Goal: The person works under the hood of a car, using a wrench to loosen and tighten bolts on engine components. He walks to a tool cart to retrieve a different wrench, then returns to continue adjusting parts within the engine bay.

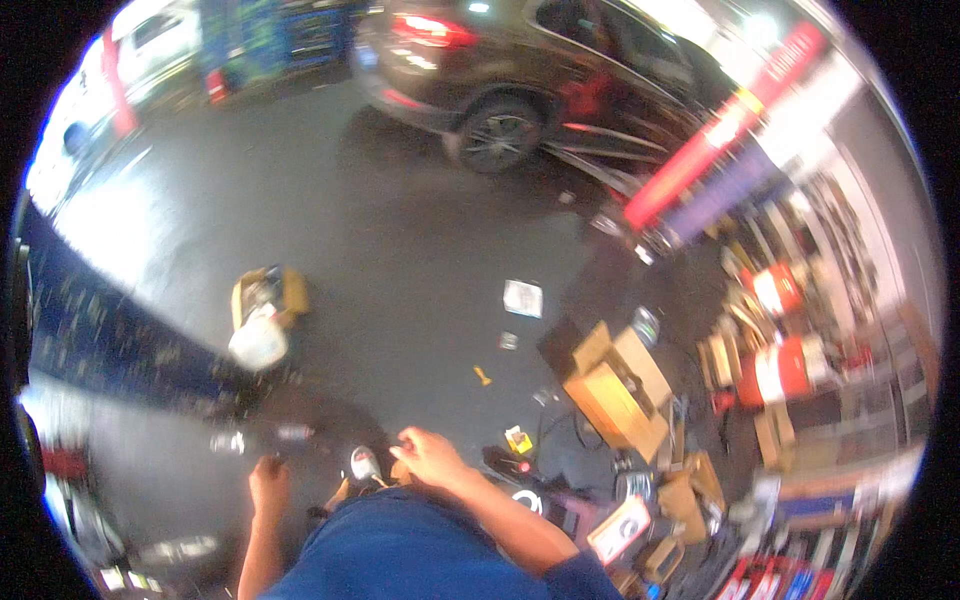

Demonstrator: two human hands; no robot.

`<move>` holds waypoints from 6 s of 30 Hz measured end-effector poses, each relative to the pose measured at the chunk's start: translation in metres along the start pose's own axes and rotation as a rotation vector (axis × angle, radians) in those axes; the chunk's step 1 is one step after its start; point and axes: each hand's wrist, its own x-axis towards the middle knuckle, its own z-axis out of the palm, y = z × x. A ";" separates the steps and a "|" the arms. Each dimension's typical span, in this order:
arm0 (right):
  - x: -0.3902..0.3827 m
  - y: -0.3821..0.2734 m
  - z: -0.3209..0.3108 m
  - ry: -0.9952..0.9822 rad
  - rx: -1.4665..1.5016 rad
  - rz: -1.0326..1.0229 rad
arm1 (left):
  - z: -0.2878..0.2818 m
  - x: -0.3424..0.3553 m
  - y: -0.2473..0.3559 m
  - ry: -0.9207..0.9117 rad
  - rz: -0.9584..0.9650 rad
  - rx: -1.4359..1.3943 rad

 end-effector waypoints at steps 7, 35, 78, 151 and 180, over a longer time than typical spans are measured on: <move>0.126 -0.005 -0.040 0.083 0.183 0.046 | 0.015 0.202 0.094 -0.018 0.202 -0.079; 0.752 -0.093 -0.320 -0.113 0.050 0.066 | 0.112 0.771 0.291 0.059 -0.046 -0.049; 1.836 -0.527 -0.542 -0.139 0.266 0.146 | -0.119 1.936 0.573 -0.181 0.191 0.048; 3.207 -0.746 -1.282 0.142 1.978 0.411 | 0.103 3.417 1.224 -0.631 0.433 0.317; 3.361 -0.497 -1.734 0.662 2.127 0.310 | 0.504 3.629 1.712 -1.098 0.958 0.564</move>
